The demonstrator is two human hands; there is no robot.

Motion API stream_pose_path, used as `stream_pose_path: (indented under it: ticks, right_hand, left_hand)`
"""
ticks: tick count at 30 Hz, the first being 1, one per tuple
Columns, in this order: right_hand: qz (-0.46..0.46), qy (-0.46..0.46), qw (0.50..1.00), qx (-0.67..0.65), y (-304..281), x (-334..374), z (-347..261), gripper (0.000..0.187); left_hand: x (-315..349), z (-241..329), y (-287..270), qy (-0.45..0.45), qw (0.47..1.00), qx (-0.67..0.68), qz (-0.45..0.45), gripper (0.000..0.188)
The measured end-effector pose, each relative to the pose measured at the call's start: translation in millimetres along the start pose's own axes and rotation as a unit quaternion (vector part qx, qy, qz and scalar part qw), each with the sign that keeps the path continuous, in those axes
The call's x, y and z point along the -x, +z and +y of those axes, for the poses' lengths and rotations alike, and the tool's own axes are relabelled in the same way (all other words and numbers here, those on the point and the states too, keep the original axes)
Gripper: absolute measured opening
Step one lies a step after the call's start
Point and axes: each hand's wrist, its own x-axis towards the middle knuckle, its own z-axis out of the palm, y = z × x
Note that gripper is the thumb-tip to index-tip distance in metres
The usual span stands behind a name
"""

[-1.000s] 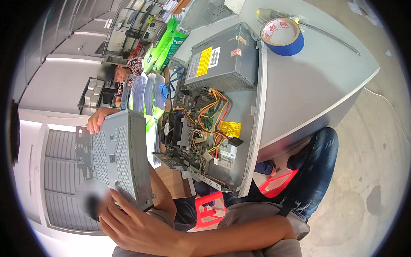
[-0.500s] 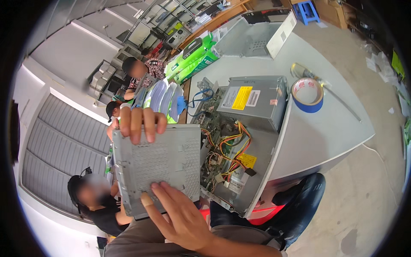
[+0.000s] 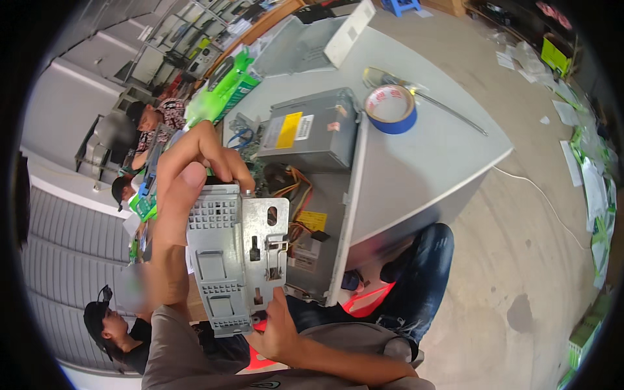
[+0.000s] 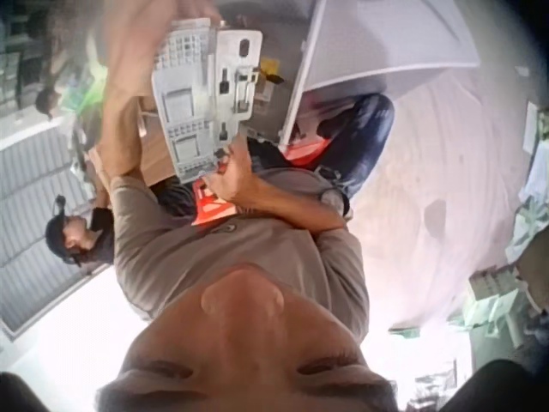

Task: The person disassembles a computer by using a screwdriver to remove screws from the power supply unit and then lifts the unit out of the computer chassis.

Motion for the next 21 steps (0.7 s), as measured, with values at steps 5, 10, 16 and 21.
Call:
stream_pose_path:
  ticks: [5,10,16,21]
  right_hand:
    - [0.079,0.068,0.986,-0.133,2,-4,-13,0.070]
    - [0.137,0.095,0.972,-0.163,-1,0,-15,0.061]
    - [0.146,0.223,0.954,-0.136,-13,14,-26,0.052]
    - [0.047,0.253,0.964,-0.064,-28,9,-43,0.037]
  left_hand:
    - [-19,-11,12,0.010,0.988,-0.130,-0.084,0.022]
    - [-35,-25,26,0.026,0.952,-0.262,-0.158,0.015]
    - [-42,-39,31,-0.050,0.941,-0.277,-0.186,0.017]
    - [-44,-60,30,-0.066,0.937,-0.282,-0.195,0.019]
